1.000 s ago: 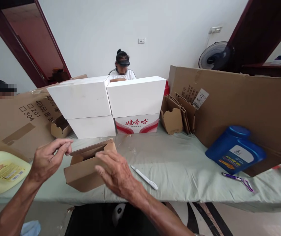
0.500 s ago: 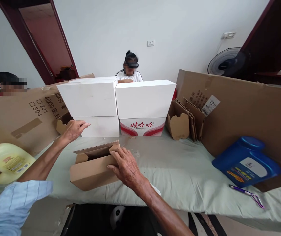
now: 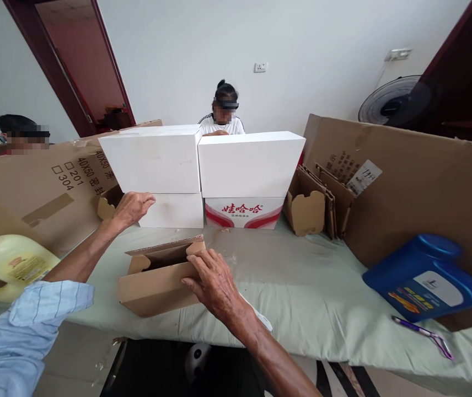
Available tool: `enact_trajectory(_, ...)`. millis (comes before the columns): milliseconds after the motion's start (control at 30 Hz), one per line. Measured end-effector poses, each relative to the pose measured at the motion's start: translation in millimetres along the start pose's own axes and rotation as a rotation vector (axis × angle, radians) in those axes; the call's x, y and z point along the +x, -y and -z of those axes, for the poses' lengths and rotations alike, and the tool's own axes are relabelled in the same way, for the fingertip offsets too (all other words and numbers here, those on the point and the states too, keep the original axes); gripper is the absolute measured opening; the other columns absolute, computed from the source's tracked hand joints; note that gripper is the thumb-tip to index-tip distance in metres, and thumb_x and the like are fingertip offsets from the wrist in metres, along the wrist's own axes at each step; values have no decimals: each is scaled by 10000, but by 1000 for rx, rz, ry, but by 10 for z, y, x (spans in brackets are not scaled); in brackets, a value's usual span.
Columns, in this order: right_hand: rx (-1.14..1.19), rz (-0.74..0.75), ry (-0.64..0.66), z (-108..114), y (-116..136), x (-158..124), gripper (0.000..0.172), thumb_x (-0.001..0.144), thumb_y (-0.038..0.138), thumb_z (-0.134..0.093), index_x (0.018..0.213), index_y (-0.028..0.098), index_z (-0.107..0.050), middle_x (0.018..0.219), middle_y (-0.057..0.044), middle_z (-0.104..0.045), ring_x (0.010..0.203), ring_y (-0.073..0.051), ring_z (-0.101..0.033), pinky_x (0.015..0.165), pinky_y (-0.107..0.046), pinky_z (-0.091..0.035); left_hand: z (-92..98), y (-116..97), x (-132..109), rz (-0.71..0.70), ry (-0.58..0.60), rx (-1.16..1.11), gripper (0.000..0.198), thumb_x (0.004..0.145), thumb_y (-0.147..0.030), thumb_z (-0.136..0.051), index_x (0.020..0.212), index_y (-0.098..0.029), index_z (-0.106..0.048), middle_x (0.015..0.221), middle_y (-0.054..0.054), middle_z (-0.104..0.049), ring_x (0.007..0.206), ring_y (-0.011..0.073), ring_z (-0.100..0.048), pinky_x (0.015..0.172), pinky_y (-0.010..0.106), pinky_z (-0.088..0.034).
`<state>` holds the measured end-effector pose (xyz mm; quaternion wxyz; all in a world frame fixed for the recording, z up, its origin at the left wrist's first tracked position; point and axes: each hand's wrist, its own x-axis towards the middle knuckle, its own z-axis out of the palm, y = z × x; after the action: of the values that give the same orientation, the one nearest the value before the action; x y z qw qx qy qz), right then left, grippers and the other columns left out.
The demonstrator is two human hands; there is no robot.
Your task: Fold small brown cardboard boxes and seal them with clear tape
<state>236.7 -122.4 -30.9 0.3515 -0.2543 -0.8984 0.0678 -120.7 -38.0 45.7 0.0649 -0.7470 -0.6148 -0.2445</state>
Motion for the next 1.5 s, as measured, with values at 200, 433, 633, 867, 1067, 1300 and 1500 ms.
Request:
enact_trajectory(200,8,22,-28,-20,-14,-20,304,1039,253,-719,1336,243,-658,1180,-100,-752,1036,-282,-682,866,-442,-576,22,-34,-31,13,17,-53,404,966,-206,-457,1115,-190,-832,1087,96,-867,945,231,-808,863,342,-614)
enact_trajectory(433,0,31,-35,-19,-1,-30,298,1038,240,-735,1320,224,-639,1173,-97,-754,1023,-280,-676,848,-439,-562,128,-103,-48,50,-50,-49,366,1008,-356,-517,960,-202,-845,981,118,-852,981,280,-779,906,392,-597)
enact_trajectory(633,3,37,-50,-31,-9,-30,293,1050,252,-720,1330,222,-639,1179,-100,-756,1031,-280,-678,854,-450,-577,170,-178,-68,23,-39,-74,353,955,-278,-528,1090,-219,-849,1182,108,-844,1136,291,-760,1015,421,-594)
enact_trajectory(867,32,63,-81,-27,-36,-115,217,1074,279,-695,1279,231,-642,1126,-92,-765,960,-256,-685,791,-406,-583,490,-517,-768,-7,86,-270,277,1019,-429,-608,1103,-262,-812,1253,87,-815,1042,251,-778,872,356,-643)
enact_trajectory(1067,68,122,-119,11,24,-277,151,1123,279,-614,1273,258,-627,1081,-70,-768,906,-217,-721,774,-363,-586,370,-652,-1521,157,178,-409,331,1051,-505,-630,1169,-288,-850,1211,88,-845,1071,285,-801,757,315,-663)
enact_trajectory(1300,117,122,-88,144,124,-343,133,1109,182,-612,1213,264,-628,1040,-53,-775,879,-202,-712,794,-349,-577,66,-722,-1611,225,-62,-461,307,1048,-449,-601,1217,-242,-751,1148,87,-844,1094,268,-802,887,342,-656)
enact_trajectory(1500,147,204,116,319,76,-73,130,1039,173,-679,943,250,-636,1241,-92,-799,937,-215,-674,814,-368,-575,15,-837,-1686,-53,-205,-311,372,1110,-219,-409,951,-218,-746,1204,128,-750,1055,211,-764,879,323,-628)
